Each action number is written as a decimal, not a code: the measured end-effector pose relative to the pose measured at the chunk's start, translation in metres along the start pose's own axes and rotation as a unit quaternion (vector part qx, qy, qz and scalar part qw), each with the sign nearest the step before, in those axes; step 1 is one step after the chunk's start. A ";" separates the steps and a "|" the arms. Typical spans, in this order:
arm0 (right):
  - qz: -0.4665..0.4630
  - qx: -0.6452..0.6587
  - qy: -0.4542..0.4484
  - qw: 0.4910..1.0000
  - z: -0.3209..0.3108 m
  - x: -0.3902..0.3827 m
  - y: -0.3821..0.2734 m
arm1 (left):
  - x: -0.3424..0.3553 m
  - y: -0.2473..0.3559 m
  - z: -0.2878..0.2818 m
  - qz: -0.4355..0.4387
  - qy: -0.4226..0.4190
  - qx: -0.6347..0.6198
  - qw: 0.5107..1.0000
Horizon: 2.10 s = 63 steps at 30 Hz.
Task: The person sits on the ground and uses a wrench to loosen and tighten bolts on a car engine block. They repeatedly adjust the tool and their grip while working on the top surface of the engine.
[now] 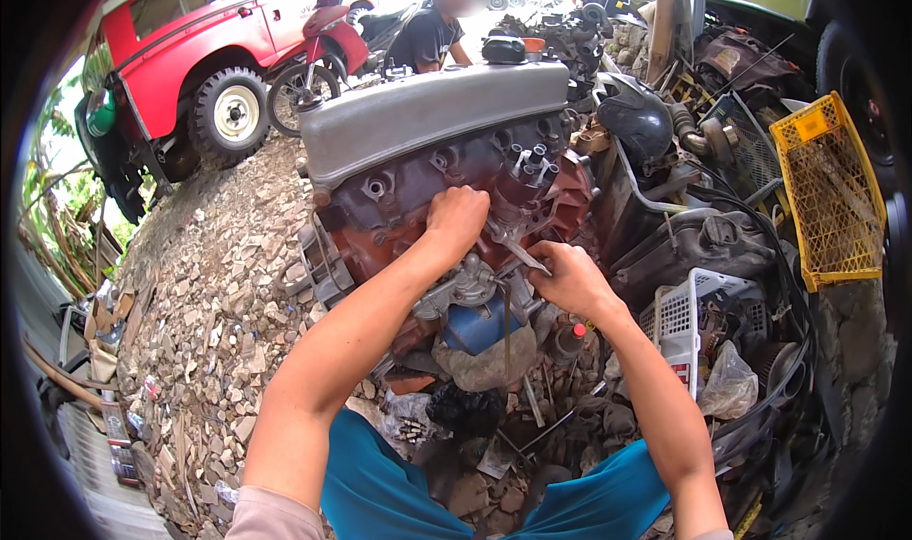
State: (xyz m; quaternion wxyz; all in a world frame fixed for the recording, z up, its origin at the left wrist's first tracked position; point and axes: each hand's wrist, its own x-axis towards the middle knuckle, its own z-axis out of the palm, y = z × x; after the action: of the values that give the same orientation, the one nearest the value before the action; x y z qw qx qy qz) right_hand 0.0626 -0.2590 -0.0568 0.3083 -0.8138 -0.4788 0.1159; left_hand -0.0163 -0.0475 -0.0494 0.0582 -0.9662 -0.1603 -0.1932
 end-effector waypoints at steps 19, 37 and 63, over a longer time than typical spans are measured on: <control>-0.126 0.019 0.110 0.986 0.032 0.005 0.031 | -0.001 -0.008 0.007 -0.067 0.026 -0.168 0.983; 0.070 0.282 0.176 0.941 0.061 0.031 -0.025 | -0.042 -0.010 0.008 -0.227 -0.002 -0.448 0.865; 0.129 0.402 0.092 0.902 0.056 0.042 -0.022 | -0.035 -0.008 0.027 -0.179 0.047 -0.393 0.901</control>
State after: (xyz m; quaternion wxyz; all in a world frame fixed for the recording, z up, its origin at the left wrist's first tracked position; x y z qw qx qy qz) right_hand 0.0415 -0.1931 -0.0825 0.6343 -0.6824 -0.2518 0.2618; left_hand -0.0402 -0.0460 -0.0878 -0.3545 -0.8553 -0.2389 -0.2927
